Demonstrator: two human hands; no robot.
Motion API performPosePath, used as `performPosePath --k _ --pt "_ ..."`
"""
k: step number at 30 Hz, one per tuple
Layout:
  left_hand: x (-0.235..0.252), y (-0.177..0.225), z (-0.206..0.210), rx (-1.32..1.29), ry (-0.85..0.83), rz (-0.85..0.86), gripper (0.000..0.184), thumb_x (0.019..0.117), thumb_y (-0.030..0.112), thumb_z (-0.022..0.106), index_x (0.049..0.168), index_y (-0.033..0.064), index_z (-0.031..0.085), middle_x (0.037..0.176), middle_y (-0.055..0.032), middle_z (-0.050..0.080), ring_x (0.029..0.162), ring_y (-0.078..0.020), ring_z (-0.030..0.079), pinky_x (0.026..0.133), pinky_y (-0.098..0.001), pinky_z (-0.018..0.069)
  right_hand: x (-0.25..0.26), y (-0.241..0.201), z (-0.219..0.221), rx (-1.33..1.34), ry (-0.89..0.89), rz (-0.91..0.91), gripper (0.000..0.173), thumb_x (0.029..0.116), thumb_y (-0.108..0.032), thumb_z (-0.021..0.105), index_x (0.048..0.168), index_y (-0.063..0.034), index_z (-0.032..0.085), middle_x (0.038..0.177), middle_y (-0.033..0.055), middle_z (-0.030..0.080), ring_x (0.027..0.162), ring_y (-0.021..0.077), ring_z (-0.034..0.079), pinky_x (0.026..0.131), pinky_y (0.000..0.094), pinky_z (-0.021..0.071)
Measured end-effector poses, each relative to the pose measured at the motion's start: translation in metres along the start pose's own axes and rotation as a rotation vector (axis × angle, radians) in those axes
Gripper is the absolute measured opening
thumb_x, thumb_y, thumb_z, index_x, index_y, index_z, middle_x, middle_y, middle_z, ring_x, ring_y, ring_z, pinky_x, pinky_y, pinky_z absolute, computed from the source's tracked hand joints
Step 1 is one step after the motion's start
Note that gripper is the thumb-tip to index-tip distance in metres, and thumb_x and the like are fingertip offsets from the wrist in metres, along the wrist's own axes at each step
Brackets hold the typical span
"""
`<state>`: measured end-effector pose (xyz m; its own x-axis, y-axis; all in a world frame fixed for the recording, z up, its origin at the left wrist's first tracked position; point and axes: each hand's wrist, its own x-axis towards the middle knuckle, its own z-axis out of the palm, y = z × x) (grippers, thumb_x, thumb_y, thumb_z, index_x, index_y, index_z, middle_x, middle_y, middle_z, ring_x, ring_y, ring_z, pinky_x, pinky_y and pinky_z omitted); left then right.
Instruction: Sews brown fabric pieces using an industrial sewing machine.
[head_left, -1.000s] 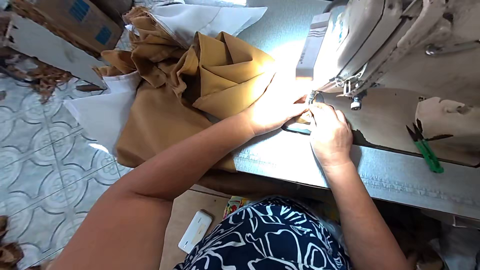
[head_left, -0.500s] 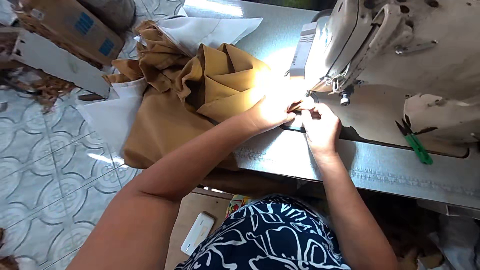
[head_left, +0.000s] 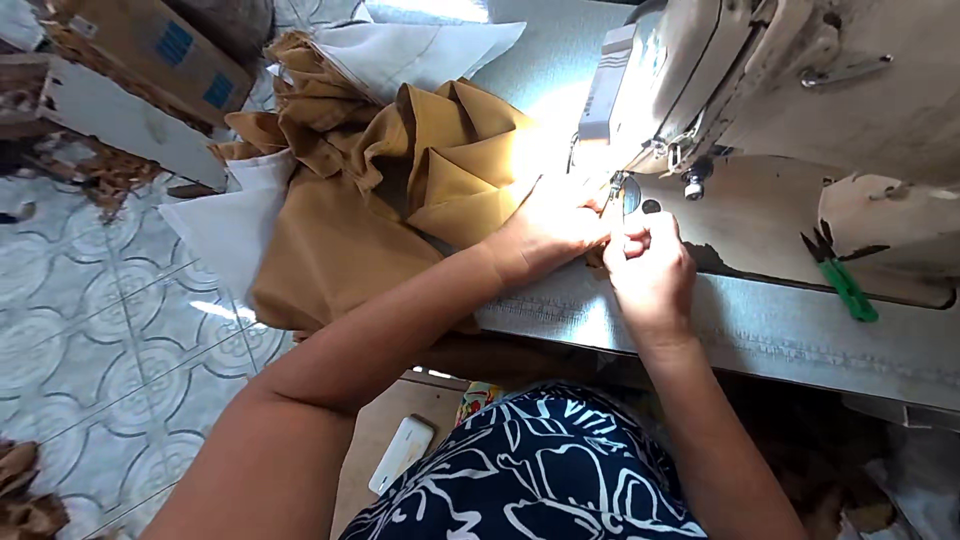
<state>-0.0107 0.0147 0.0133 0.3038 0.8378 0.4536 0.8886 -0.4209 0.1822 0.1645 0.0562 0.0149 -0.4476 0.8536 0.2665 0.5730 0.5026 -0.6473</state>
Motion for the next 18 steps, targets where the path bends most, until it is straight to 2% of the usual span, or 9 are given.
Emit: performPosePath --k 3,7,10,13,15,18 --pt "-0.004 0.004 0.0 0.029 0.02 -0.049 0.02 0.1008 0.007 0.056 0.096 0.0095 0.075 0.099 -0.0088 0.075 0.117 -0.0315 0.065 0.096 -0.0535 0.0479 0.001 0.004 0.005 -0.002 -0.074 0.018 0.022 0.0855 -0.009 0.076 0.1 -0.0049 0.059 0.08 0.0117 0.063 0.066 0.0247 0.063 0.056 0.0433 0.0523" --pt "-0.005 0.006 0.003 0.074 -0.051 -0.057 0.022 0.1007 0.007 0.055 0.1 0.0111 0.077 0.102 -0.0092 0.075 0.12 -0.0347 0.064 0.096 -0.0591 0.0484 -0.001 0.005 0.005 -0.102 -0.106 0.039 0.016 0.0894 -0.011 0.072 0.099 -0.0051 0.06 0.075 0.0109 0.063 0.062 0.0262 0.064 0.053 0.0456 0.0508" --pt "-0.005 0.004 0.003 0.129 -0.116 -0.026 0.024 0.0999 0.005 0.055 0.103 0.0147 0.076 0.104 -0.0058 0.073 0.117 -0.0325 0.063 0.096 -0.0572 0.0461 0.0 0.009 0.003 -0.122 -0.085 0.03 0.01 0.0939 -0.015 0.068 0.097 -0.0063 0.063 0.075 0.0091 0.064 0.061 0.0234 0.063 0.053 0.0435 0.0503" --pt "-0.005 0.002 0.001 0.138 -0.15 -0.044 0.026 0.0993 0.004 0.054 0.103 0.0179 0.076 0.106 -0.0041 0.073 0.118 -0.0315 0.062 0.099 -0.0589 0.0433 -0.001 0.012 -0.003 -0.072 -0.09 0.031 0.01 0.0922 -0.012 0.071 0.099 -0.0057 0.067 0.078 0.0083 0.066 0.062 0.0201 0.062 0.055 0.0406 0.052" --pt "-0.004 0.001 0.001 0.144 -0.134 -0.035 0.026 0.0988 0.003 0.055 0.101 0.0176 0.076 0.104 -0.005 0.072 0.115 -0.0309 0.062 0.098 -0.0569 0.0438 -0.002 0.013 -0.003 -0.061 -0.097 0.007 0.011 0.0925 -0.012 0.072 0.101 -0.0051 0.069 0.078 0.0082 0.067 0.062 0.0199 0.063 0.057 0.0409 0.0534" --pt "-0.001 0.001 0.0 0.139 -0.122 -0.025 0.024 0.0973 0.001 0.055 0.095 0.0146 0.075 0.104 -0.0053 0.072 0.118 -0.0311 0.062 0.098 -0.0567 0.0441 -0.002 0.01 -0.001 -0.098 -0.093 -0.02 0.009 0.0927 -0.011 0.07 0.099 -0.0044 0.069 0.078 0.0094 0.066 0.065 0.0223 0.064 0.058 0.042 0.053"
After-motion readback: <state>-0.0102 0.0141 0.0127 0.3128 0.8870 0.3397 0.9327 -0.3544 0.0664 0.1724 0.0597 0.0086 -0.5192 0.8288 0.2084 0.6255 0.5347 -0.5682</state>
